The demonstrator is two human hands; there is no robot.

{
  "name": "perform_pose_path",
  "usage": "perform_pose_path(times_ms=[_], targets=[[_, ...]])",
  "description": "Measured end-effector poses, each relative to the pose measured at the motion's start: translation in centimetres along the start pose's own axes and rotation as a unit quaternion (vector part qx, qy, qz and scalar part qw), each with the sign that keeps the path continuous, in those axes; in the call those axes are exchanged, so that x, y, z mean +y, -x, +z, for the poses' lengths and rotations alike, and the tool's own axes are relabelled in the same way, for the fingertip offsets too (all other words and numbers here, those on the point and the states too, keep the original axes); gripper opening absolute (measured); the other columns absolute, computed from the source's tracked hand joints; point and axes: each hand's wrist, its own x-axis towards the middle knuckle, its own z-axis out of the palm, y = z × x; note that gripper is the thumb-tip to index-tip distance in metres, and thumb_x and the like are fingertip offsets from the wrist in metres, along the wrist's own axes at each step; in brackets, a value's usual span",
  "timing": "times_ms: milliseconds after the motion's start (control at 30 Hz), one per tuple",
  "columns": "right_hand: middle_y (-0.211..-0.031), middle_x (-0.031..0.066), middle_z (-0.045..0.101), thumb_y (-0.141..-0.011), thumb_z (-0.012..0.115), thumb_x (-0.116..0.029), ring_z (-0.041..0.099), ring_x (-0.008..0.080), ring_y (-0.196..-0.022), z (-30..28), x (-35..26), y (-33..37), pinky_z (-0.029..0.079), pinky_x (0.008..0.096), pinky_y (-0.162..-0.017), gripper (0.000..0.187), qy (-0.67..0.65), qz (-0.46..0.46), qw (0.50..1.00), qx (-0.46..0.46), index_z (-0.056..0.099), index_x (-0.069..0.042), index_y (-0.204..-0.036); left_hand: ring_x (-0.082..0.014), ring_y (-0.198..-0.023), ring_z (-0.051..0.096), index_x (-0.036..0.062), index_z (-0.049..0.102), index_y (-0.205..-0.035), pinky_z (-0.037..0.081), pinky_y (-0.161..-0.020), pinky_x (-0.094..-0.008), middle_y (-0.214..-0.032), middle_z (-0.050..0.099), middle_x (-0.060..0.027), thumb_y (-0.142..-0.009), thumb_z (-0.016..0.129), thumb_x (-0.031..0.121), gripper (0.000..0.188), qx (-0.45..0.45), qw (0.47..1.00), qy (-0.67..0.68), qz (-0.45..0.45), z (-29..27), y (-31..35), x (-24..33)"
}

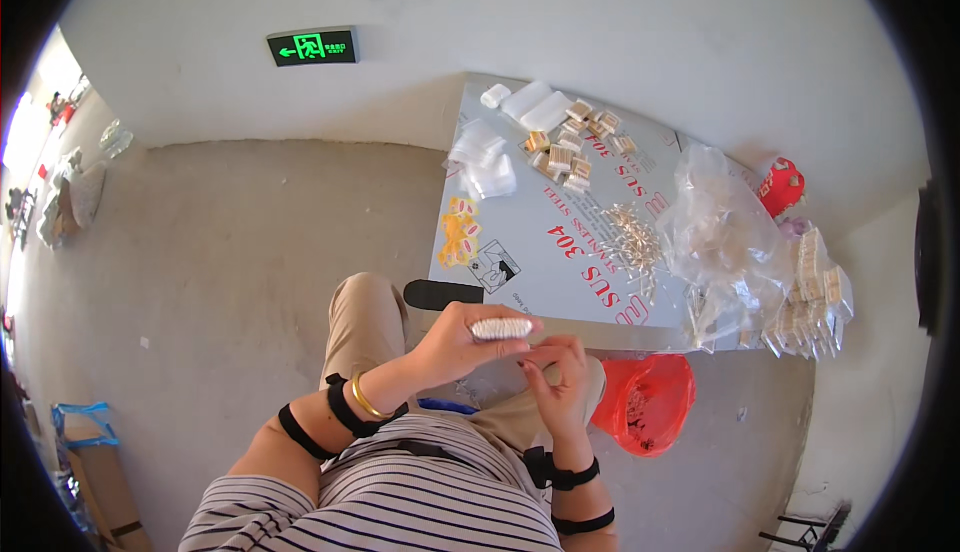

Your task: The person packages cotton swabs by placing a bundle into a plastic bag, sealing it with a heat sealer, and setting it aside. They then gather loose cotton swabs from the table and arrange them into a neat row by hand.

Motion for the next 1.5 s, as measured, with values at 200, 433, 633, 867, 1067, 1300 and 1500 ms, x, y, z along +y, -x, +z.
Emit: perform_pose_path(times_ms=[200,433,633,867,1067,1300,1500], targets=[[-0.122,0.006,0.063,-0.088,0.072,-0.004,0.06,0.0165,-0.112,-0.3,-2.1,0.5,0.048,0.0315,-0.095,0.038,-0.34,0.113,0.932,-0.057,0.06,-0.001,-0.124,-0.0226,-0.112,0.068,0.0142,0.074,-0.112,0.03,-0.118,-0.0516,-0.112,0.074,-0.002,-0.081,0.08,0.016,0.032,-0.055,0.95,-0.201,0.232,1.6,1.3,3.6],[-0.118,0.0035,0.067,-0.096,0.063,-0.002,0.059,0.0122,-0.114,-0.4,-0.2,2.1,0.048,0.0289,-0.096,0.029,-0.449,0.132,0.878,-0.099,0.062,-0.001,-0.125,-0.0209,-0.117,0.066,0.0136,0.073,-0.113,0.025,-0.12,-0.0513,-0.112,0.074,-0.0025,-0.084,0.077,0.013,0.029,-0.037,0.939,-0.193,0.282,2.8,1.8,4.0],[-0.11,0.0021,0.068,-0.099,0.062,-0.008,0.06,0.0106,-0.104,2.7,-1.1,0.6,0.044,0.0277,-0.098,0.02,-0.528,0.157,0.833,0.059,0.065,-0.002,-0.117,-0.0212,-0.115,0.066,0.0024,0.068,-0.12,0.039,-0.113,-0.0428,-0.119,0.071,-0.0113,-0.092,0.071,0.012,0.03,0.111,0.964,0.225,0.088,4.6,0.6,0.6],[-0.097,-0.0002,0.061,-0.102,0.06,-0.018,0.054,0.0083,-0.087,6.1,0.3,-3.1,0.047,0.0261,-0.084,0.011,-0.514,0.229,0.792,0.237,0.059,-0.007,-0.104,-0.0234,-0.124,0.057,0.0042,0.054,-0.134,0.051,-0.102,-0.0386,-0.133,0.06,-0.012,-0.094,0.071,0.021,0.047,0.229,0.833,0.502,-0.043,5.2,-3.2,-3.7],[-0.086,-0.0002,0.057,-0.107,0.05,-0.031,0.052,0.0122,-0.075,8.2,3.8,-4.0,0.045,0.0264,-0.068,0.027,-0.251,0.167,0.926,0.227,0.053,-0.007,-0.096,-0.0229,-0.124,0.056,0.01,0.051,-0.134,0.051,-0.102,-0.0414,-0.129,0.061,-0.0062,-0.093,0.072,0.025,0.048,0.217,0.772,0.592,-0.077,3.5,-4.5,-6.8],[-0.072,0.0186,0.052,-0.105,0.047,-0.029,0.053,0.033,-0.063,8.7,3.1,-5.0,0.042,0.0439,-0.058,0.034,0.044,0.079,0.984,0.154,0.048,0.0,-0.087,-0.0228,-0.123,0.057,0.0121,0.053,-0.128,0.053,-0.1,-0.0428,-0.127,0.062,-0.0043,-0.094,0.071,0.026,0.041,0.226,0.749,0.618,-0.08,2.3,-4.7,-9.2],[-0.077,0.015,0.055,-0.107,0.046,-0.029,0.051,0.0224,-0.068,8.7,4.7,-5.3,0.044,0.0368,-0.062,0.035,0.013,0.134,0.985,0.103,0.05,0.001,-0.089,-0.0227,-0.122,0.058,0.0126,0.054,-0.127,0.052,-0.1,-0.0431,-0.126,0.063,-0.0045,-0.093,0.072,0.026,0.041,0.24,0.748,0.613,-0.086,1.6,-5.4,-9.7]])
